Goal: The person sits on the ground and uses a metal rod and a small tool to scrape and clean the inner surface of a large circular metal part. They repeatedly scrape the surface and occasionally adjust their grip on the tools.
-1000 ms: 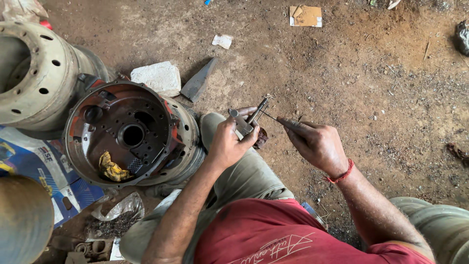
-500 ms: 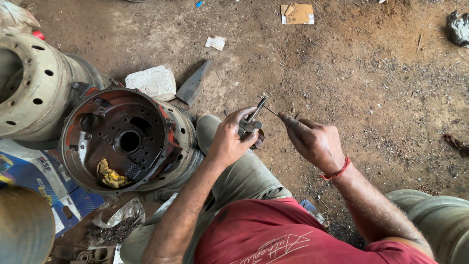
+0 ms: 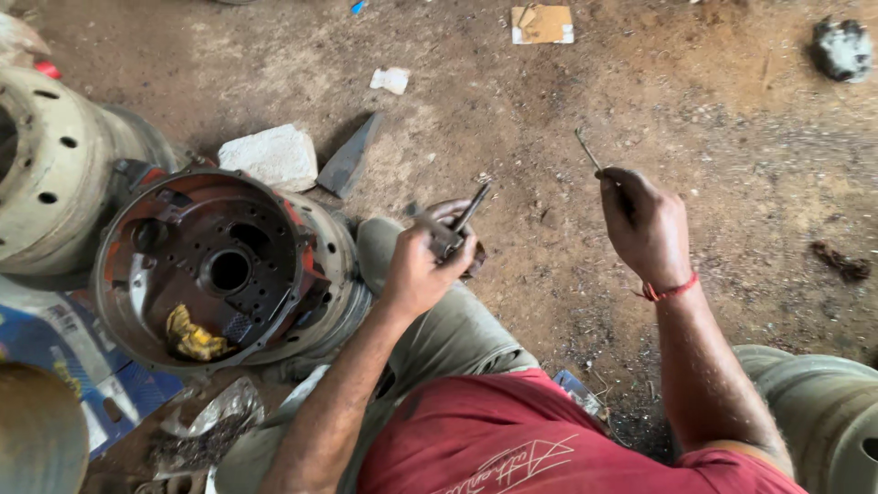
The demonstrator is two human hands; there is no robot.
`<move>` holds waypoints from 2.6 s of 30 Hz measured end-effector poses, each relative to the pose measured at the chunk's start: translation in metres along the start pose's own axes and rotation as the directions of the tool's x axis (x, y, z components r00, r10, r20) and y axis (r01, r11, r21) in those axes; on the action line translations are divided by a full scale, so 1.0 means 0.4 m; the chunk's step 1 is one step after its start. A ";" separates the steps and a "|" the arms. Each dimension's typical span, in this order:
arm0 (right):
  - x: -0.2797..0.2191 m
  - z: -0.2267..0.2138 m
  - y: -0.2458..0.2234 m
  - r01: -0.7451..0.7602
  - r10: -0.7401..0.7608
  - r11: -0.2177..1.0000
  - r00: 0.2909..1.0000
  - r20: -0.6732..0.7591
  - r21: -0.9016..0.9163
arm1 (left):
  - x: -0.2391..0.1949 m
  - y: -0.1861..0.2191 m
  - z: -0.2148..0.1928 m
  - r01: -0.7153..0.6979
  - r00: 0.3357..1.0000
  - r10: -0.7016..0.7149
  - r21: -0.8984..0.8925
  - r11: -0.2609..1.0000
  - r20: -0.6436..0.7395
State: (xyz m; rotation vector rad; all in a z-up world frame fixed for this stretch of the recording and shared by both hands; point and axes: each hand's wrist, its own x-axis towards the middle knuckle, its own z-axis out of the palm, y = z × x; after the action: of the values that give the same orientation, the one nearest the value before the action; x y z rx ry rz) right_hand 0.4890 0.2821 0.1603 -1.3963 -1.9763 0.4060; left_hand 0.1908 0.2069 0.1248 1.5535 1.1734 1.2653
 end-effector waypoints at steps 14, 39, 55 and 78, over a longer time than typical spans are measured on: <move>-0.065 0.128 0.493 -0.292 0.471 0.824 0.829 0.301 -0.486 | -0.015 0.098 -0.082 0.189 0.981 -0.187 0.036 0.981 -0.060; -0.065 -0.007 -0.224 0.234 -0.239 0.971 0.953 0.189 0.048 | 0.040 0.127 -0.105 -0.570 0.779 0.345 0.821 0.040 0.524; -0.045 0.062 -0.100 0.106 0.010 0.921 0.956 0.293 -0.375 | 0.018 0.081 -0.098 -0.535 0.804 0.310 0.845 0.001 0.508; 0.005 0.181 0.354 -0.071 0.348 0.862 0.804 0.482 -0.502 | -0.015 0.100 -0.099 -0.139 0.987 0.153 0.689 0.711 0.041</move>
State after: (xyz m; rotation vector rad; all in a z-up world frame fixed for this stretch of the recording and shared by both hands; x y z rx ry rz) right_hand 0.5394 0.3465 0.0239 -1.9990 -2.5140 0.5153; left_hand 0.1585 0.1922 0.1686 2.2146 1.6880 0.9687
